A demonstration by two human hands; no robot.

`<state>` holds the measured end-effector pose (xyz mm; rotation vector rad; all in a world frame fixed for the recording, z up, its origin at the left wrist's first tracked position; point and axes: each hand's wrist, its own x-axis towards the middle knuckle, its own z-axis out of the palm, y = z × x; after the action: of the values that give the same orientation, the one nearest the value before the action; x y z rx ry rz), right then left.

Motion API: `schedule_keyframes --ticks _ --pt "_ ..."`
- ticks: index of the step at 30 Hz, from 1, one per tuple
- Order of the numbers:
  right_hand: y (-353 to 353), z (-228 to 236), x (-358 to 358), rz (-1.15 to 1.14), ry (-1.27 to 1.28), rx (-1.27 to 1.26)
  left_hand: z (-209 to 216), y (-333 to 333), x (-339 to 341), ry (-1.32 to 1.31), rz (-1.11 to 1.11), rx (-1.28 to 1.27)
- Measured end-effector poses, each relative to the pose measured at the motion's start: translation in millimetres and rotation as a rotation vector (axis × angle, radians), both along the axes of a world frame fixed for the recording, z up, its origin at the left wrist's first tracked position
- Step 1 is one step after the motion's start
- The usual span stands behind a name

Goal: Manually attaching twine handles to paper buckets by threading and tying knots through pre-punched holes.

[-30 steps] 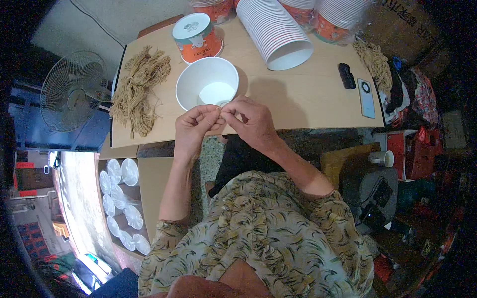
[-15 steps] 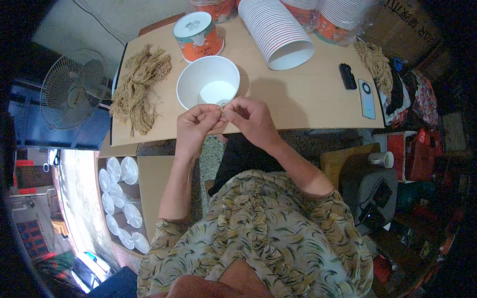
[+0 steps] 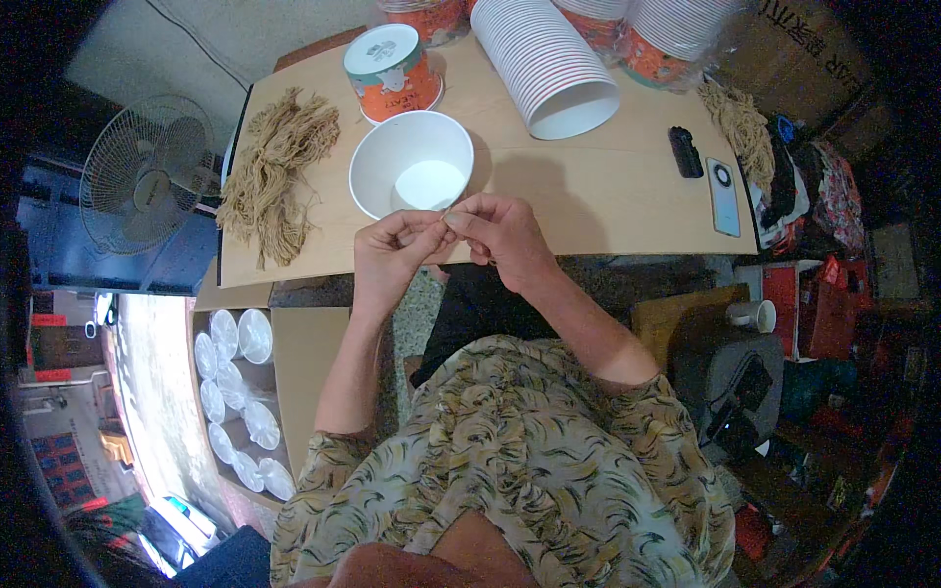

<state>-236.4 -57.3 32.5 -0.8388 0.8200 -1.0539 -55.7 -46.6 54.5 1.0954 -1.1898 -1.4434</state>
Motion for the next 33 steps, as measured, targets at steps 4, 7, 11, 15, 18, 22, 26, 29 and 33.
schedule_keyframes --ticks 4,7,11,15,18,22,26,29,33 --pt "2.9 18.8 -0.9 -0.083 0.333 -0.165 0.1 0.2 -1.0 0.080 0.006 0.071" --pt "-7.4 10.4 -0.7 -0.150 0.220 -0.187 0.2 -0.8 1.8 0.069 -0.042 0.081" --pt "-8.3 15.7 -2.5 -0.030 0.178 -0.083 -6.1 -2.9 6.6 0.040 -0.084 0.110" --pt "-4.5 10.0 -8.7 0.133 0.084 -0.024 -3.4 -2.5 4.1 0.061 -0.067 0.076" --pt "-3.7 9.5 -10.6 0.178 0.071 -0.040 -3.1 -2.7 4.3 0.070 -0.059 0.069" --pt "-4.8 10.5 -12.8 0.233 0.160 -0.087 -7.0 -2.1 7.8 0.085 -0.072 0.026" --pt "-7.5 6.1 -15.9 0.254 0.286 -0.216 -3.2 -1.5 10.1 0.008 -0.096 0.062" --pt "-7.4 3.8 -16.8 0.253 0.340 -0.424 -4.0 -1.5 11.1 -0.010 -0.119 0.041" --pt "-3.2 10.1 -12.3 0.275 0.315 -0.368 -9.0 -1.9 13.8 0.001 -0.169 0.004"
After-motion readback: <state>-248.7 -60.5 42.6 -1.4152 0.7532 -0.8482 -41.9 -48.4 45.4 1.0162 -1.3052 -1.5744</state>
